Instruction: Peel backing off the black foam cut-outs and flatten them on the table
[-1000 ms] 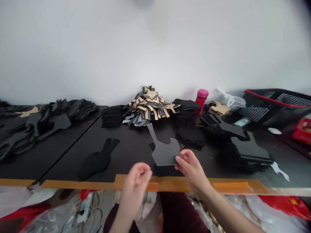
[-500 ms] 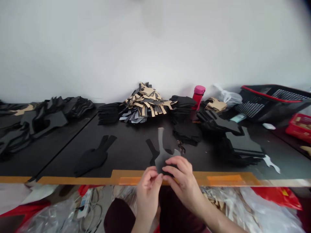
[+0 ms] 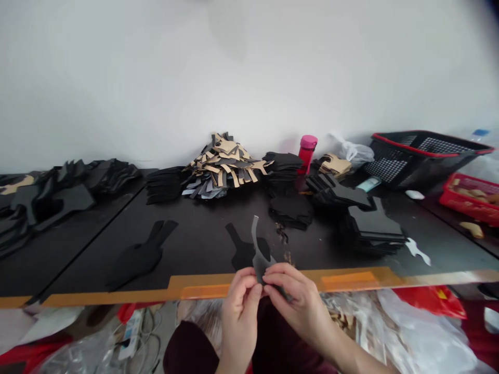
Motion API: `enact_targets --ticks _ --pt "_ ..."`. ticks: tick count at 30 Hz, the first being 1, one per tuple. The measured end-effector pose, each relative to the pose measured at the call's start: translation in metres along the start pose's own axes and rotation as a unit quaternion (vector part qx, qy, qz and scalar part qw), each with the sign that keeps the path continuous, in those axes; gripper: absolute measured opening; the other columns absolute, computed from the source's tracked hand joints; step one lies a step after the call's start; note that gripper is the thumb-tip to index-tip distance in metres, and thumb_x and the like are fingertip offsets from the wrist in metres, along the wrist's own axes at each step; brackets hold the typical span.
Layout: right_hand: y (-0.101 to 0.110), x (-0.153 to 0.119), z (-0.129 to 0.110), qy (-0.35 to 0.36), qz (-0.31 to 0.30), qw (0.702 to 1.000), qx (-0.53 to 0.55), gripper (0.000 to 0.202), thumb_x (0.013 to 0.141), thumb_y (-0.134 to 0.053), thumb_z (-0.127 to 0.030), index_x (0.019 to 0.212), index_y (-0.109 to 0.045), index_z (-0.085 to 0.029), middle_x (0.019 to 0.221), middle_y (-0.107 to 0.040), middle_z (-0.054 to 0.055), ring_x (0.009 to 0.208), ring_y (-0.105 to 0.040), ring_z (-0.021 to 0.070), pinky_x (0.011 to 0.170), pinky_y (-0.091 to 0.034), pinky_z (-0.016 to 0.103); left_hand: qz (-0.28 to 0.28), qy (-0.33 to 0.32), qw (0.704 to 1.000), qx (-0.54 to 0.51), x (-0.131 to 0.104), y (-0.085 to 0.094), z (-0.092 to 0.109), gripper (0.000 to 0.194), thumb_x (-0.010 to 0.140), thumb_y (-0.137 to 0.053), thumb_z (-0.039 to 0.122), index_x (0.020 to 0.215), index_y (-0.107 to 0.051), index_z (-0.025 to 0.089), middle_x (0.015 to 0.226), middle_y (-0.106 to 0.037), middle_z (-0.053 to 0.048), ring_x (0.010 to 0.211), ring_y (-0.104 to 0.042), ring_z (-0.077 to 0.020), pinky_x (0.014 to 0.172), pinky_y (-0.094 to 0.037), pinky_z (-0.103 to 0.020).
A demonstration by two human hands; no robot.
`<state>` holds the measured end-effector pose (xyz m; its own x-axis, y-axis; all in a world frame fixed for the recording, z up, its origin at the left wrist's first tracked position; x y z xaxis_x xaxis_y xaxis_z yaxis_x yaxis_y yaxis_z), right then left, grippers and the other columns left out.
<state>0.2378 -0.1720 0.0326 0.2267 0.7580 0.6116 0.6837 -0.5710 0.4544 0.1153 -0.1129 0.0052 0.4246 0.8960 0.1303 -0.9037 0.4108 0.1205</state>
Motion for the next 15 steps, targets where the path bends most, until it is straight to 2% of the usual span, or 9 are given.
enact_targets --ticks 5,7,8,10,12,15 --pt "0.004 -0.002 0.001 -0.021 -0.008 1.000 0.012 0.012 0.084 -0.049 -0.010 0.089 -0.059 -0.017 0.091 -0.059 0.007 0.082 -0.059 0.0130 0.074 -0.048 0.022 -0.026 -0.023 0.999 0.005 0.000 -0.006 0.002 0.020 0.087 -0.047 0.032 0.078 -0.057 0.017 0.104 -0.051 -0.006 0.094 -0.054 -0.0149 0.082 -0.043 -0.024" --pt "0.005 -0.003 0.005 -0.074 -0.005 0.997 0.030 0.010 0.087 -0.046 -0.016 0.084 -0.056 -0.017 0.087 -0.058 0.007 0.080 -0.057 0.0138 0.073 -0.047 0.024 -0.017 -0.033 0.999 0.009 0.000 -0.011 0.004 0.020 0.088 -0.046 0.032 0.077 -0.054 0.017 0.102 -0.051 -0.006 0.092 -0.053 -0.0142 0.080 -0.043 -0.023" --pt "0.006 -0.003 0.009 -0.123 0.001 0.991 0.047 0.012 0.088 -0.045 -0.021 0.082 -0.055 -0.017 0.084 -0.057 0.006 0.077 -0.055 0.0139 0.070 -0.046 0.025 -0.008 -0.032 0.999 0.000 0.000 -0.014 0.004 0.021 0.089 -0.045 0.032 0.077 -0.052 0.017 0.102 -0.050 -0.006 0.090 -0.053 -0.0140 0.079 -0.044 -0.024" --pt "0.008 -0.002 0.020 -0.240 0.018 0.964 0.114 0.021 0.090 -0.044 -0.033 0.080 -0.052 -0.017 0.074 -0.053 0.004 0.068 -0.051 0.0133 0.062 -0.044 0.025 0.012 -0.013 0.999 -0.033 0.000 -0.019 0.002 0.021 0.090 -0.041 0.033 0.078 -0.047 0.017 0.105 -0.050 -0.006 0.086 -0.054 -0.0133 0.075 -0.046 -0.025" --pt "0.013 0.000 0.032 -0.327 0.042 0.919 0.215 0.028 0.088 -0.045 -0.044 0.079 -0.050 -0.017 0.068 -0.048 0.002 0.062 -0.047 0.0126 0.056 -0.042 0.024 0.037 0.014 0.998 -0.056 0.003 -0.022 -0.003 0.019 0.090 -0.040 0.033 0.079 -0.043 0.018 0.107 -0.049 -0.006 0.082 -0.054 -0.0125 0.073 -0.047 -0.025" --pt "0.026 0.009 0.046 -0.365 0.083 0.863 0.340 0.033 0.080 -0.056 -0.050 0.077 -0.049 -0.018 0.069 -0.049 0.002 0.064 -0.049 0.0140 0.059 -0.045 0.026 0.087 0.040 0.995 -0.037 0.013 -0.014 -0.015 0.016 0.088 -0.040 0.031 0.079 -0.040 0.019 0.109 -0.049 -0.004 0.080 -0.053 -0.0116 0.071 -0.047 -0.024"
Point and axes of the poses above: each hand's wrist, its own x-axis towards the middle knuckle, its own y-axis out of the back of the hand, z = x × y, the point moved 1 cm from there along x, towards the middle knuckle
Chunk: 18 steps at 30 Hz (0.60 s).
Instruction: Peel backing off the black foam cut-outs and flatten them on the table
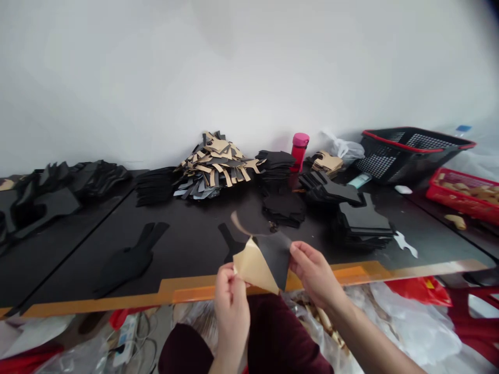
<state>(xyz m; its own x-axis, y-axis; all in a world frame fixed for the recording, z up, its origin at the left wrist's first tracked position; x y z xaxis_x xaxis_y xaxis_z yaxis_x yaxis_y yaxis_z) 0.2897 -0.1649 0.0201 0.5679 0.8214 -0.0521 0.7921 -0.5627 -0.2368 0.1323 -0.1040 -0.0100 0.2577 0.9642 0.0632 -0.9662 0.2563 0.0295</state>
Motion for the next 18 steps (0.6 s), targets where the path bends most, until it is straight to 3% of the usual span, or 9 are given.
enact_targets --ticks 3,6,9,11,13,15,18 --pt "0.018 0.013 -0.014 -0.016 0.054 0.998 0.023 0.037 0.070 -0.064 -0.051 0.075 -0.049 -0.018 0.064 -0.048 0.001 0.057 -0.046 0.0129 0.052 -0.043 0.025 0.074 -0.010 0.994 0.078 0.021 0.024 -0.012 0.013 0.085 -0.041 0.029 0.078 -0.040 0.019 0.111 -0.048 -0.005 0.080 -0.052 -0.0117 0.067 -0.045 -0.023" --pt "0.041 0.022 -0.030 -0.029 0.107 0.993 -0.031 0.038 0.068 -0.066 -0.052 0.078 -0.052 -0.017 0.060 -0.047 -0.001 0.051 -0.042 0.0105 0.046 -0.036 0.022 0.147 -0.051 0.974 0.166 0.037 0.060 -0.020 0.010 0.082 -0.043 0.027 0.078 -0.041 0.018 0.106 -0.050 -0.007 0.081 -0.053 -0.0136 0.069 -0.045 -0.024" --pt "0.068 0.026 -0.051 0.016 0.133 0.987 -0.094 0.036 0.072 -0.064 -0.051 0.079 -0.055 -0.017 0.060 -0.047 -0.002 0.051 -0.039 0.0087 0.044 -0.031 0.020 0.198 -0.122 0.934 0.272 0.032 0.089 -0.016 0.009 0.080 -0.047 0.025 0.076 -0.042 0.018 0.100 -0.052 -0.007 0.081 -0.052 -0.0154 0.071 -0.045 -0.028" --pt "0.086 0.023 -0.066 0.069 0.159 0.978 -0.113 0.033 0.073 -0.064 -0.049 0.079 -0.057 -0.017 0.057 -0.044 -0.003 0.049 -0.036 0.0078 0.043 -0.027 0.019 0.200 -0.198 0.890 0.359 0.015 0.089 -0.009 0.009 0.079 -0.049 0.020 0.075 -0.042 0.019 0.095 -0.052 -0.007 0.081 -0.051 -0.0171 0.072 -0.044 -0.031" --pt "0.099 0.017 -0.079 0.113 0.176 0.971 -0.115 0.030 0.074 -0.064 -0.047 0.080 -0.058 -0.018 0.056 -0.043 -0.003 0.048 -0.036 0.0075 0.042 -0.025 0.020 0.137 -0.301 0.846 0.418 -0.009 0.070 -0.006 0.009 0.078 -0.051 0.016 0.075 -0.043 0.020 0.091 -0.053 -0.008 0.083 -0.052 -0.0189 0.075 -0.044 -0.033" --pt "0.107 0.008 -0.087 0.140 0.178 0.967 -0.113 0.027 0.075 -0.065 -0.044 0.081 -0.058 -0.019 0.057 -0.043 -0.003 0.048 -0.037 0.0076 0.042 -0.025 0.020 -0.021 -0.385 0.826 0.410 -0.035 0.032 -0.014 0.010 0.079 -0.048 0.012 0.077 -0.044 0.021 0.086 -0.052 -0.006 0.078 -0.053 -0.0160 0.069 -0.045 -0.027" --pt "0.113 -0.006 -0.088 0.148 0.161 0.970 -0.106 0.024 0.077 -0.065 -0.042 0.085 -0.058 -0.020 0.062 -0.047 -0.001 0.051 -0.040 0.0084 0.044 -0.029 0.020 -0.261 -0.373 0.801 0.388 -0.068 -0.042 -0.049 0.015 0.082 -0.040 0.007 0.086 -0.049 0.019 0.095 -0.056 -0.009 0.085 -0.058 -0.0161 0.076 -0.048 -0.026"
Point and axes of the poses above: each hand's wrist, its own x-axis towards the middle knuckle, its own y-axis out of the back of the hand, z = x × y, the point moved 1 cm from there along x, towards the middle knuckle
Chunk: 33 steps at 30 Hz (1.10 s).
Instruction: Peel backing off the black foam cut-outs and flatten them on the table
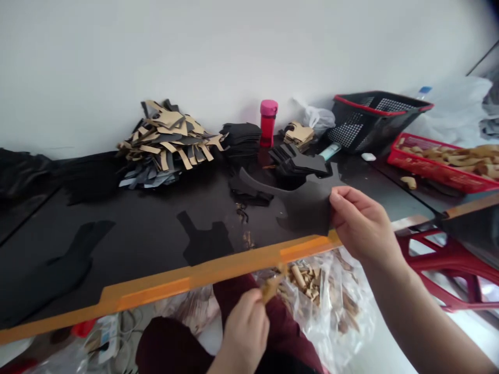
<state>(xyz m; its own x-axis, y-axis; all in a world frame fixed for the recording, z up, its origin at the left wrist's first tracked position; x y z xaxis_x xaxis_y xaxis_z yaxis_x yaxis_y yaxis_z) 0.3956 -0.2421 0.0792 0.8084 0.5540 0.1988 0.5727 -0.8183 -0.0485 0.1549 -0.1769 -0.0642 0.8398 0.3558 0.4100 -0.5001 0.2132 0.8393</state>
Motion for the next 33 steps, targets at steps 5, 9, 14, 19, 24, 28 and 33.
enact_targets --ticks 5,9,14,19,24,28,33 --pt "0.019 -0.020 0.008 -0.027 -0.051 0.998 0.018 0.024 0.080 -0.060 -0.043 0.089 -0.056 -0.022 0.078 -0.056 0.004 0.066 -0.052 0.0140 0.058 -0.045 0.026 -0.231 -0.061 0.971 -0.020 0.041 -0.121 0.043 0.028 0.082 -0.032 0.003 0.089 -0.057 0.012 0.102 -0.057 -0.015 0.087 -0.060 -0.0264 0.069 -0.052 -0.039" --pt "0.044 -0.029 0.015 -0.043 -0.065 0.997 0.030 0.022 0.083 -0.058 -0.040 0.094 -0.058 -0.022 0.087 -0.058 0.005 0.072 -0.054 0.0146 0.062 -0.047 0.026 -0.276 -0.067 0.957 -0.058 0.063 -0.180 0.071 0.031 0.083 -0.034 0.006 0.100 -0.059 0.009 0.108 -0.056 -0.018 0.093 -0.060 -0.0293 0.072 -0.051 -0.040" --pt "0.074 -0.036 0.028 -0.051 -0.060 0.997 0.026 0.017 0.086 -0.056 -0.035 0.093 -0.059 -0.020 0.096 -0.057 0.006 0.077 -0.054 0.0143 0.063 -0.047 0.024 -0.309 -0.034 0.943 -0.123 0.063 -0.205 0.094 0.049 0.079 -0.035 0.002 0.127 -0.046 0.009 0.128 -0.046 -0.021 0.106 -0.054 -0.0325 0.081 -0.049 -0.042" --pt "0.083 -0.041 0.029 0.029 -0.041 0.998 -0.039 0.008 0.090 -0.049 -0.026 0.092 -0.056 -0.022 0.098 -0.056 0.006 0.084 -0.055 0.0142 0.068 -0.047 0.023 -0.303 0.001 0.921 -0.244 0.058 -0.120 0.089 0.018 0.080 -0.053 0.018 0.097 -0.056 0.020 0.103 -0.058 -0.006 0.095 -0.056 -0.0179 0.085 -0.047 -0.028" --pt "0.046 -0.057 0.017 0.302 -0.070 0.929 -0.203 0.021 0.084 -0.050 -0.007 0.100 -0.053 -0.019 0.098 -0.053 0.009 0.095 -0.053 0.0196 0.080 -0.049 0.033 -0.014 0.259 0.744 -0.616 0.072 0.010 0.068 0.037 0.081 -0.050 0.054 0.098 -0.052 0.021 0.094 -0.053 -0.008 0.085 -0.054 -0.0187 0.073 -0.048 -0.031" --pt "-0.011 -0.079 0.024 0.443 -0.203 0.839 -0.241 0.021 0.085 -0.048 -0.008 0.104 -0.057 -0.009 0.100 -0.053 0.013 0.102 -0.048 0.0231 0.087 -0.046 0.036 0.156 0.373 0.665 -0.627 0.073 0.055 0.049 0.052 0.074 -0.061 0.053 0.113 -0.046 0.022 0.109 -0.053 -0.009 0.098 -0.053 -0.0214 0.080 -0.047 -0.032" --pt "-0.059 -0.099 0.045 0.441 -0.208 0.837 -0.248 0.015 0.086 -0.052 -0.019 0.097 -0.063 -0.019 0.100 -0.048 0.010 0.097 -0.048 0.0211 0.078 -0.049 0.031 0.249 0.461 0.662 -0.536 0.040 0.069 0.017 0.053 0.074 -0.065 0.043 0.116 -0.041 0.022 0.118 -0.052 -0.007 0.105 -0.054 -0.0200 0.089 -0.042 -0.031"
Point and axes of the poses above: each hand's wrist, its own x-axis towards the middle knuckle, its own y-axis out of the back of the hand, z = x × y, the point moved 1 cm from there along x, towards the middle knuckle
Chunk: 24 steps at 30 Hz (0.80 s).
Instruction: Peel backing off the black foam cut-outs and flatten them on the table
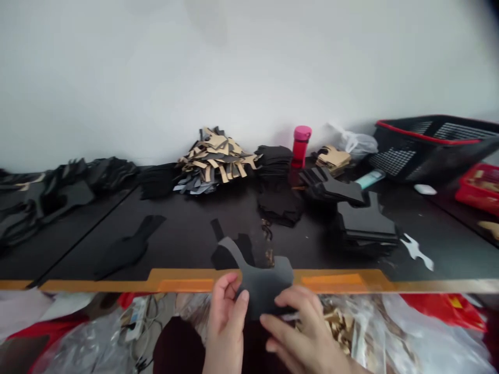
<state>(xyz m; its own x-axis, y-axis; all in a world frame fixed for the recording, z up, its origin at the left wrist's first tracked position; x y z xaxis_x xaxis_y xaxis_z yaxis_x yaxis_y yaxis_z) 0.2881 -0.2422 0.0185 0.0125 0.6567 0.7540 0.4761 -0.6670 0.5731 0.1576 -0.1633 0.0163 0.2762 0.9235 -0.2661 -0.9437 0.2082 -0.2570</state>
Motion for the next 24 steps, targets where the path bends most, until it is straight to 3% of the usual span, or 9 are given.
enact_targets --ticks 3,6,9,13,17,21,24 --pt "-0.018 -0.007 0.006 -0.137 -0.019 0.990 0.034 0.020 0.086 -0.052 -0.019 0.105 -0.056 -0.020 0.110 -0.045 0.011 0.097 -0.051 0.0191 0.079 -0.049 0.030 -0.001 -0.015 0.999 -0.032 0.003 0.030 -0.001 0.053 0.075 -0.065 0.044 0.115 -0.039 0.021 0.117 -0.054 -0.009 0.105 -0.055 -0.0214 0.089 -0.044 -0.033" --pt "-0.039 -0.012 0.012 -0.267 -0.052 0.951 0.149 0.015 0.089 -0.050 -0.023 0.103 -0.050 -0.021 0.092 -0.053 0.005 0.076 -0.055 0.0117 0.067 -0.048 0.020 -0.020 -0.003 0.999 -0.038 0.010 0.053 -0.002 0.051 0.073 -0.066 0.041 0.110 -0.040 0.019 0.109 -0.057 -0.010 0.100 -0.058 -0.0213 0.084 -0.047 -0.033" --pt "-0.061 -0.004 0.015 -0.323 -0.059 0.928 0.178 0.008 0.089 -0.050 -0.028 0.093 -0.051 -0.020 0.078 -0.053 0.001 0.067 -0.053 0.0104 0.060 -0.045 0.018 -0.018 -0.036 0.999 0.009 0.028 0.067 -0.001 0.045 0.075 -0.064 0.039 0.107 -0.039 0.019 0.098 -0.058 -0.007 0.093 -0.060 -0.0188 0.081 -0.049 -0.032" --pt "-0.087 0.027 0.026 -0.365 -0.042 0.917 0.157 0.016 0.087 -0.052 -0.033 0.096 -0.054 -0.019 0.077 -0.054 0.002 0.069 -0.054 0.0123 0.062 -0.044 0.020 0.027 -0.172 0.973 0.153 0.069 0.074 0.003 0.037 0.081 -0.057 0.034 0.108 -0.038 0.018 0.093 -0.057 -0.007 0.087 -0.060 -0.0154 0.080 -0.049 -0.031" --pt "-0.105 0.051 0.044 -0.357 -0.051 0.928 0.094 0.014 0.084 -0.054 -0.029 0.095 -0.056 -0.020 0.071 -0.053 0.000 0.061 -0.052 0.0116 0.060 -0.043 0.022 0.053 -0.296 0.901 0.311 0.104 0.071 0.004 0.029 0.085 -0.050 0.025 0.112 -0.042 0.018 0.092 -0.053 -0.006 0.072 -0.056 -0.0112 0.069 -0.051 -0.028" --pt "-0.112 0.056 0.051 -0.314 -0.067 0.946 0.037 0.010 0.085 -0.052 -0.024 0.090 -0.059 -0.020 0.072 -0.055 0.000 0.062 -0.052 0.0119 0.062 -0.044 0.023 0.049 -0.401 0.829 0.387 0.115 0.069 0.002 0.021 0.087 -0.048 0.017 0.108 -0.046 0.017 0.096 -0.049 -0.008 0.073 -0.054 -0.0111 0.068 -0.050 -0.026" --pt "-0.115 0.055 0.052 -0.305 -0.065 0.949 0.044 0.012 0.087 -0.049 -0.024 0.091 -0.060 -0.020 0.077 -0.056 0.002 0.066 -0.054 0.0125 0.065 -0.047 0.023 0.042 -0.422 0.807 0.412 0.118 0.068 0.001 0.018 0.086 -0.048 0.015 0.105 -0.048 0.017 0.100 -0.049 -0.009 0.083 -0.055 -0.0143 0.073 -0.050 -0.028"
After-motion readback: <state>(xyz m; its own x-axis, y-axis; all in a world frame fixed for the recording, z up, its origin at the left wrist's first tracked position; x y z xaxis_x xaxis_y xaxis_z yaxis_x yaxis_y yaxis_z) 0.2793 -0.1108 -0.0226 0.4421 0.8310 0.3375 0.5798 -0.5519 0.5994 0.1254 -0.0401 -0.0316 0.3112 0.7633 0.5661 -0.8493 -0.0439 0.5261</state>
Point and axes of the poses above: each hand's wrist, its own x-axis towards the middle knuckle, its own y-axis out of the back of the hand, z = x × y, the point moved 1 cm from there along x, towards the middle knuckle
